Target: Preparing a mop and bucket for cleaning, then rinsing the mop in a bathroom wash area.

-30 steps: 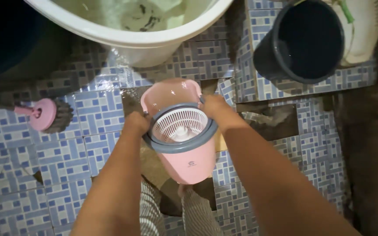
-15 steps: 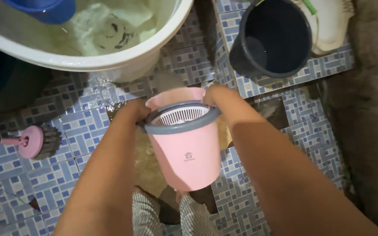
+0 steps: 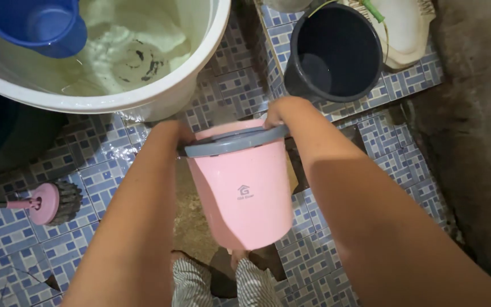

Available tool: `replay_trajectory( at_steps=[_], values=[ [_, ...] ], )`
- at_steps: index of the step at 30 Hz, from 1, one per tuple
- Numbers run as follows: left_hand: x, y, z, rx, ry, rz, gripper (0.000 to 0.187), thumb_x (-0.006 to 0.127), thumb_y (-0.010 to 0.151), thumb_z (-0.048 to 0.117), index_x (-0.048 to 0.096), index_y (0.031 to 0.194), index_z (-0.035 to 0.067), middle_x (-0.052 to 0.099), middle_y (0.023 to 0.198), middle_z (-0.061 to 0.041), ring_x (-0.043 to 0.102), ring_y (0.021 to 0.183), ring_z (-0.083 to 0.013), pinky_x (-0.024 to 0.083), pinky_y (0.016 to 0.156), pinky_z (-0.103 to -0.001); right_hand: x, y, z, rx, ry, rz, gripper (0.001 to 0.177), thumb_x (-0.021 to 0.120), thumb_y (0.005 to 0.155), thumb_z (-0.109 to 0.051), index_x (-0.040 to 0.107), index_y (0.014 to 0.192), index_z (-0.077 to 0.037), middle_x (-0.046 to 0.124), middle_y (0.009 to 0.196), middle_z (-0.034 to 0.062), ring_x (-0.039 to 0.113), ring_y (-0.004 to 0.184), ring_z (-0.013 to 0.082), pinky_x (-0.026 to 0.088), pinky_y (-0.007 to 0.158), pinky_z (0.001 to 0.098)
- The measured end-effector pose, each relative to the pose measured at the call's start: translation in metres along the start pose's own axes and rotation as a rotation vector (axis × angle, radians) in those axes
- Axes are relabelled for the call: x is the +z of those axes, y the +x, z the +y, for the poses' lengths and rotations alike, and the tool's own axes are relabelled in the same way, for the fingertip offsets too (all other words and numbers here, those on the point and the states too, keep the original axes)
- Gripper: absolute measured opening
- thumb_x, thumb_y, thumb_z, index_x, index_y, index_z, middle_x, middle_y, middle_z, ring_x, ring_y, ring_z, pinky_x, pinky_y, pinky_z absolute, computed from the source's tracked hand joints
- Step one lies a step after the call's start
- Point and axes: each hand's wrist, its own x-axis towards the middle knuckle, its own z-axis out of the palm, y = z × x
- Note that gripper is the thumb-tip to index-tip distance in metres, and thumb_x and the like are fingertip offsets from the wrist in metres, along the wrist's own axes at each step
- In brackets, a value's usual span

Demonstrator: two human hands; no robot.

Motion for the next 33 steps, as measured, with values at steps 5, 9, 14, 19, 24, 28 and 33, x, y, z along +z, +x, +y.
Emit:
replay_trajectory(
  at_steps=[5, 9, 14, 19, 24, 28, 33],
  values=[
    [0.004, -0.019, 0.005, 0.002, 0.042, 0.067, 0.029, 0.070, 0.086, 0.028, 0.081, 0.094, 0.003, 0.077, 0.093, -0.017, 0.072, 0.077, -0.0270, 0.055, 0.074, -0.045, -0.010, -0.014, -0.007, 0.074, 0.127, -0.034, 0.048, 0.067, 0.093, -0.039, 0.074, 0.121, -0.001, 0.074, 0.115, 0.0209, 0.074, 0.087, 0.0340, 0.058, 0.077, 0.0480],
    [0.002, -0.061, 0.027, -0.007, 0.036, 0.074, 0.028, 0.070, 0.085, 0.027, 0.081, 0.096, 0.003, 0.077, 0.096, -0.017, 0.071, 0.080, -0.0277, 0.055, 0.075, -0.045, 0.004, -0.004, -0.003, 0.091, 0.160, -0.013, 0.047, 0.067, 0.092, -0.038, 0.076, 0.117, 0.000, 0.076, 0.111, 0.0214, 0.075, 0.085, 0.0344, 0.059, 0.076, 0.0470],
    [0.000, -0.086, 0.038, -0.018, 0.022, 0.098, 0.028, 0.071, 0.085, 0.026, 0.080, 0.098, 0.004, 0.076, 0.099, -0.017, 0.071, 0.084, -0.0285, 0.055, 0.078, -0.044, 0.017, 0.014, 0.007, 0.074, 0.137, 0.044, 0.044, 0.069, 0.088, -0.038, 0.078, 0.112, -0.002, 0.077, 0.110, 0.0194, 0.074, 0.088, 0.0335, 0.058, 0.078, 0.0456],
    [-0.006, -0.108, 0.041, -0.032, 0.014, 0.130, 0.027, 0.072, 0.085, 0.025, 0.079, 0.100, 0.004, 0.075, 0.103, -0.017, 0.071, 0.088, -0.0293, 0.055, 0.080, -0.044, 0.014, 0.016, 0.007, 0.053, 0.120, 0.108, 0.041, 0.072, 0.084, -0.038, 0.080, 0.107, -0.005, 0.077, 0.109, 0.0173, 0.073, 0.090, 0.0325, 0.057, 0.081, 0.0442],
    [0.008, -0.116, 0.032, -0.047, 0.003, 0.145, 0.028, 0.072, 0.084, 0.024, 0.079, 0.103, 0.005, 0.074, 0.106, -0.017, 0.070, 0.092, -0.0301, 0.055, 0.082, -0.044, 0.008, -0.003, -0.001, 0.089, 0.244, 0.116, 0.042, 0.070, 0.085, -0.041, 0.081, 0.104, -0.005, 0.078, 0.105, 0.0156, 0.076, 0.087, 0.0317, 0.059, 0.080, 0.0434],
    [0.026, -0.117, 0.030, -0.054, -0.011, 0.136, 0.028, 0.073, 0.084, 0.023, 0.079, 0.104, 0.005, 0.074, 0.109, -0.017, 0.070, 0.095, -0.0307, 0.055, 0.084, -0.043, 0.022, -0.010, -0.004, 0.102, 0.253, 0.094, 0.042, 0.071, 0.086, -0.040, 0.080, 0.102, -0.003, 0.077, 0.101, 0.0167, 0.075, 0.083, 0.0319, 0.059, 0.077, 0.0442],
    [0.018, -0.106, 0.025, -0.069, -0.036, 0.158, 0.029, 0.074, 0.083, 0.022, 0.078, 0.106, 0.005, 0.073, 0.113, -0.018, 0.070, 0.099, -0.0315, 0.055, 0.086, -0.043, 0.017, -0.016, -0.017, 0.109, 0.269, 0.099, 0.042, 0.072, 0.088, -0.039, 0.078, 0.099, 0.001, 0.075, 0.092, 0.0189, 0.073, 0.074, 0.0322, 0.059, 0.070, 0.0457]
  ],
)
